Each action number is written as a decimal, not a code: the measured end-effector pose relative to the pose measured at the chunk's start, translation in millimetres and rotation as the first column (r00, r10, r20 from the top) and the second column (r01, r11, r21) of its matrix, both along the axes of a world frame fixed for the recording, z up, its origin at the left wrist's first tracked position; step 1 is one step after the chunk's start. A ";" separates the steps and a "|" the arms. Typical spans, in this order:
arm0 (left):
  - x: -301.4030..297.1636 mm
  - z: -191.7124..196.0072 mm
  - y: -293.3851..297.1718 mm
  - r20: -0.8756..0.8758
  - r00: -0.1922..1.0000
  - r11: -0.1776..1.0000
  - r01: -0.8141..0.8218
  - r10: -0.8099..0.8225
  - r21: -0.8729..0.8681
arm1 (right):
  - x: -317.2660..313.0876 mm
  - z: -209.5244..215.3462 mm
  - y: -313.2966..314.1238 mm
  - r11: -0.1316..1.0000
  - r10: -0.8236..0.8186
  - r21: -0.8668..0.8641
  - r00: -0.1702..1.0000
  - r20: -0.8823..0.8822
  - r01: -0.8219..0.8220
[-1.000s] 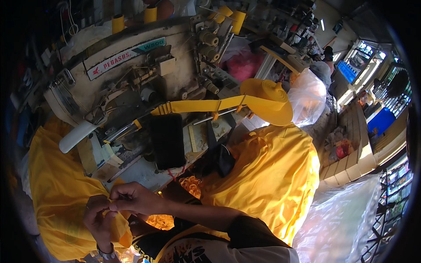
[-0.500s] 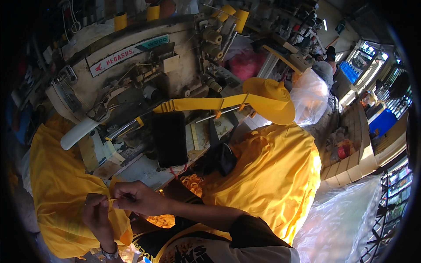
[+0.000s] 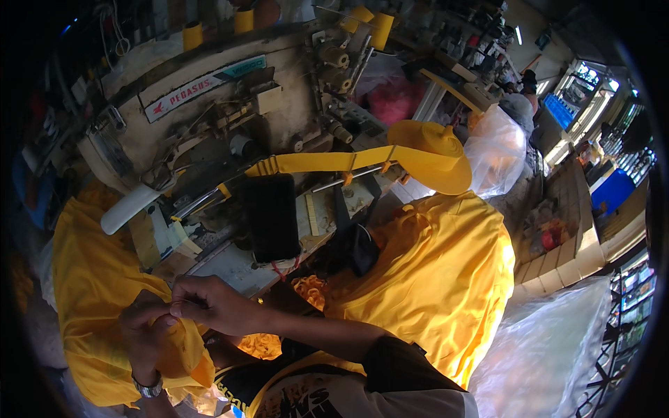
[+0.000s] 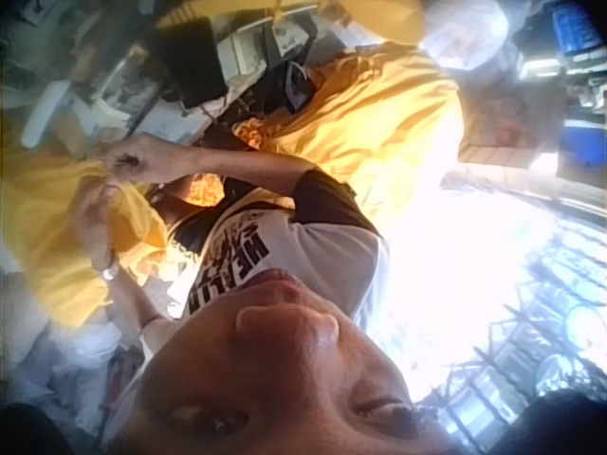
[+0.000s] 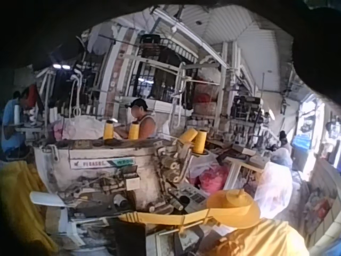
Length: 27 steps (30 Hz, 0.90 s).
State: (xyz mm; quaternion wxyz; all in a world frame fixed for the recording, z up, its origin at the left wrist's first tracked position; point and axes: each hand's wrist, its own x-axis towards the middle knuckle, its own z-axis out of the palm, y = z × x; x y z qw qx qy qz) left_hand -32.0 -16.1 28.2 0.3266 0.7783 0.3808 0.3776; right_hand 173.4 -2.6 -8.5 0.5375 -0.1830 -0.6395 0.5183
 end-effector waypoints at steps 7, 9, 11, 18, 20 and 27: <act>22.5 15.0 -0.7 0.078 0.989 0.990 -0.130 0.125 0.062 | -13.5 3.7 -10.4 0.993 -0.066 -0.102 0.998 -0.015 0.064; 17.1 14.5 -2.1 0.000 0.996 0.995 -0.089 0.089 0.048 | -13.7 5.3 -10.2 0.988 0.000 -0.155 0.999 -0.048 -0.007; -3.4 9.8 2.6 -0.059 0.996 0.998 -0.066 0.066 0.000 | -14.7 2.8 -6.0 0.976 0.081 -0.196 0.992 -0.096 -0.099; -18.3 51.2 22.6 0.136 0.985 0.946 -0.146 0.111 0.291 | -42.9 -32.9 -34.5 0.975 -0.211 0.139 0.918 0.336 0.173; -31.5 69.7 32.5 0.147 0.984 0.942 -0.141 0.100 0.304 | -57.6 -54.6 -44.0 0.996 -0.083 0.009 0.909 0.409 0.087; -166.6 71.4 67.8 -0.071 0.639 0.230 -0.168 0.766 0.959 | -61.8 -56.7 -39.6 0.717 0.590 -0.444 0.807 -0.023 -0.537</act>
